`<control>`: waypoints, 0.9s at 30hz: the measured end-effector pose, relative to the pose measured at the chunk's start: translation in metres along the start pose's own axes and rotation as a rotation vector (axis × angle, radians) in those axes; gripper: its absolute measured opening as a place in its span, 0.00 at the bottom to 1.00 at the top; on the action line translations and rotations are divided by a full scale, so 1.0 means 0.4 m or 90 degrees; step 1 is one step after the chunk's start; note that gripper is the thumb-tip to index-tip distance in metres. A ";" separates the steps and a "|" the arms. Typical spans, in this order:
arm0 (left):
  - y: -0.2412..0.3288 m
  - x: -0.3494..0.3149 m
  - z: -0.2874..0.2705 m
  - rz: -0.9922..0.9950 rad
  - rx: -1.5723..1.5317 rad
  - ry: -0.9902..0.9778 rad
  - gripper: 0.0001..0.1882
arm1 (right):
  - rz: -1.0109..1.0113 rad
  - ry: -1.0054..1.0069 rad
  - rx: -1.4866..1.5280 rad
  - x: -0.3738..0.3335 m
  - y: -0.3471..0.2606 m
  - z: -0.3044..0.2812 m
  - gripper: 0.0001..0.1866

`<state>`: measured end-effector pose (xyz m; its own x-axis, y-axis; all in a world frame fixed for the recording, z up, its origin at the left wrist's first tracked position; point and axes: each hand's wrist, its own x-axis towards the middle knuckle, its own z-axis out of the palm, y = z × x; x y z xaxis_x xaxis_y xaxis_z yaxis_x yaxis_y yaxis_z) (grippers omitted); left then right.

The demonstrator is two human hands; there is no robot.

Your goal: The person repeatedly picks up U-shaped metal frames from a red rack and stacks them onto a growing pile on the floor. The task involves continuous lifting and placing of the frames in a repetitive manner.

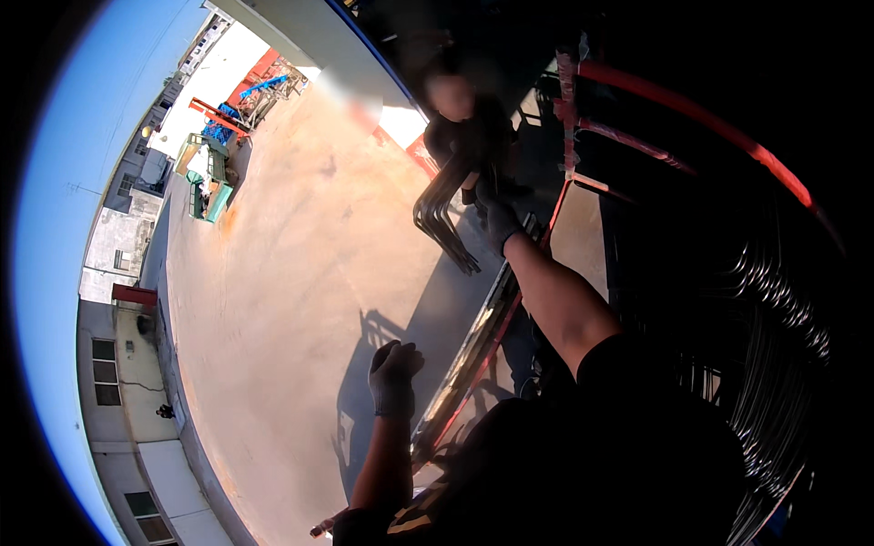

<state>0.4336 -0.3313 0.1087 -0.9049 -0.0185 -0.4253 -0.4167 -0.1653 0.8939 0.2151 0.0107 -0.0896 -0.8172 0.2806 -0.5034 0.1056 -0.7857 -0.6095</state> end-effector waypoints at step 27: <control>0.082 0.027 0.393 -0.253 -0.331 -0.999 0.53 | 0.059 -0.308 0.043 -1.123 -0.077 0.080 0.18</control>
<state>0.3966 -0.1817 0.1560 -0.1006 0.9682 0.2291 -0.8403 -0.2060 0.5015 0.5607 -0.1088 0.1748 -0.9770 -0.0672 -0.2023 0.1664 -0.8333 -0.5271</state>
